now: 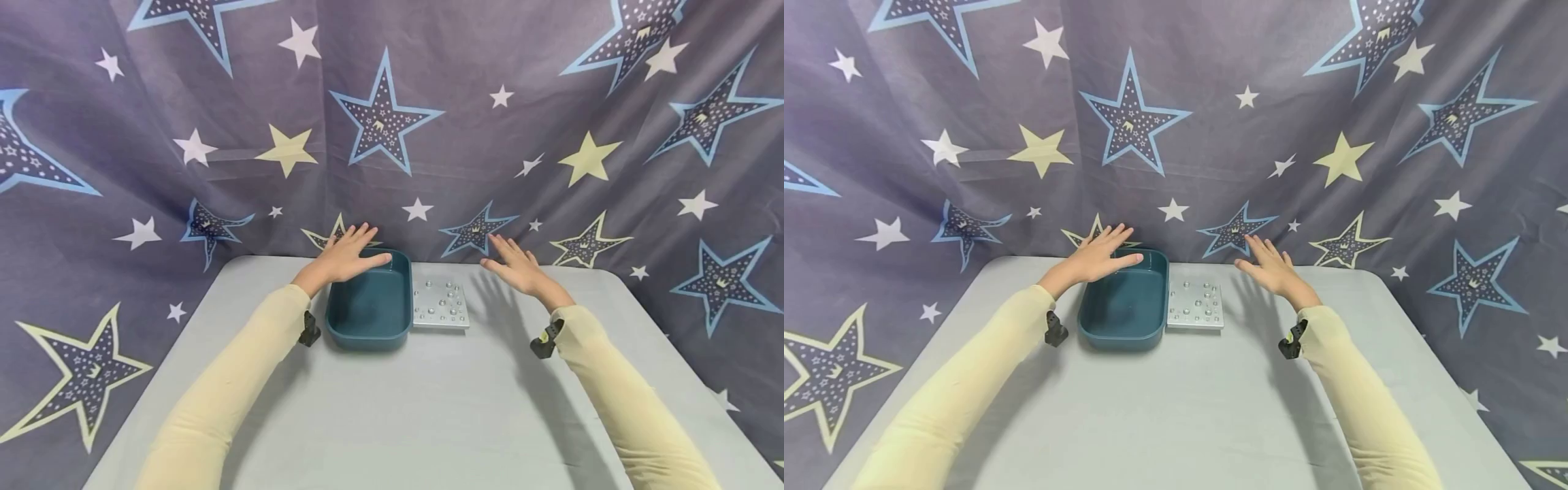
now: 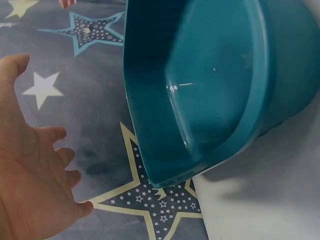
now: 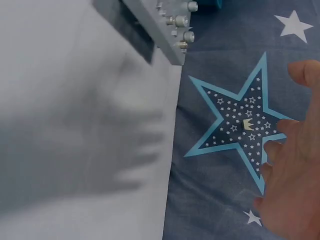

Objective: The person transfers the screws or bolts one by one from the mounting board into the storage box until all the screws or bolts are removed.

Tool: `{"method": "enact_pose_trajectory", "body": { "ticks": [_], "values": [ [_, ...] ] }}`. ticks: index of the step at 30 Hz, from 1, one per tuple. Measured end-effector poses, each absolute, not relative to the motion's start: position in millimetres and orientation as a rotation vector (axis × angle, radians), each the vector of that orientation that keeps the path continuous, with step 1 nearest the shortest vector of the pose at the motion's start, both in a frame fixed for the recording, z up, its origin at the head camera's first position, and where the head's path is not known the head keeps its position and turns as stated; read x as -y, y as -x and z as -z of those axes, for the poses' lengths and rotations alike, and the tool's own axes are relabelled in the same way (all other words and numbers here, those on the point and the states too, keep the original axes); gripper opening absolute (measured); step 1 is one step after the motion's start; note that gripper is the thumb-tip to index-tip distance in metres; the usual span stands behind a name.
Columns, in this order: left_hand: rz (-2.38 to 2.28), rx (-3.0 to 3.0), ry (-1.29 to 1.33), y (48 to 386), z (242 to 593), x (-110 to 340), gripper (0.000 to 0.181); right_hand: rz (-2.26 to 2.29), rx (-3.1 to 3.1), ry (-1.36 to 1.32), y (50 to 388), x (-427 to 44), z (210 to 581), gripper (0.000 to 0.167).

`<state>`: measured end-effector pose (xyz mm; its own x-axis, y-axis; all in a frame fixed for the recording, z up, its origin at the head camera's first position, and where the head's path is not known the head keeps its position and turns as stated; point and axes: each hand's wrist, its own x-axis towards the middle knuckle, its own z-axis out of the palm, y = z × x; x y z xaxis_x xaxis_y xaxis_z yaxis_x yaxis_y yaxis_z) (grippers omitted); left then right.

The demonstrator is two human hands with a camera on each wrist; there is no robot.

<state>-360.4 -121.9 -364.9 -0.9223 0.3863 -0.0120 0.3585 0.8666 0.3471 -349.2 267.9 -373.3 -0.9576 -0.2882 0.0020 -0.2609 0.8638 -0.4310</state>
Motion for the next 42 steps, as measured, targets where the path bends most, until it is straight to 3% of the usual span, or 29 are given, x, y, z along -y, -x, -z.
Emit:
{"method": "enact_pose_trajectory", "body": {
  "ticks": [10,21,32,42],
  "values": [
    [-0.802,-2.890,-0.492,365.6,368.9,136.0,0.093,1.014,-2.817,0.349,354.9,-266.4,371.0,0.078],
    [-1.364,-2.648,-0.254,354.1,388.6,156.2,0.086,1.067,-2.847,0.458,350.2,-255.6,358.8,0.073],
    [-1.744,-2.236,0.042,349.3,410.5,171.0,0.079,0.668,-3.010,0.827,336.6,-225.9,348.5,0.061],
    [-1.741,-2.090,0.096,344.9,422.1,179.3,0.076,0.254,-3.057,1.277,316.9,-196.0,355.1,0.052]
  ]
}}
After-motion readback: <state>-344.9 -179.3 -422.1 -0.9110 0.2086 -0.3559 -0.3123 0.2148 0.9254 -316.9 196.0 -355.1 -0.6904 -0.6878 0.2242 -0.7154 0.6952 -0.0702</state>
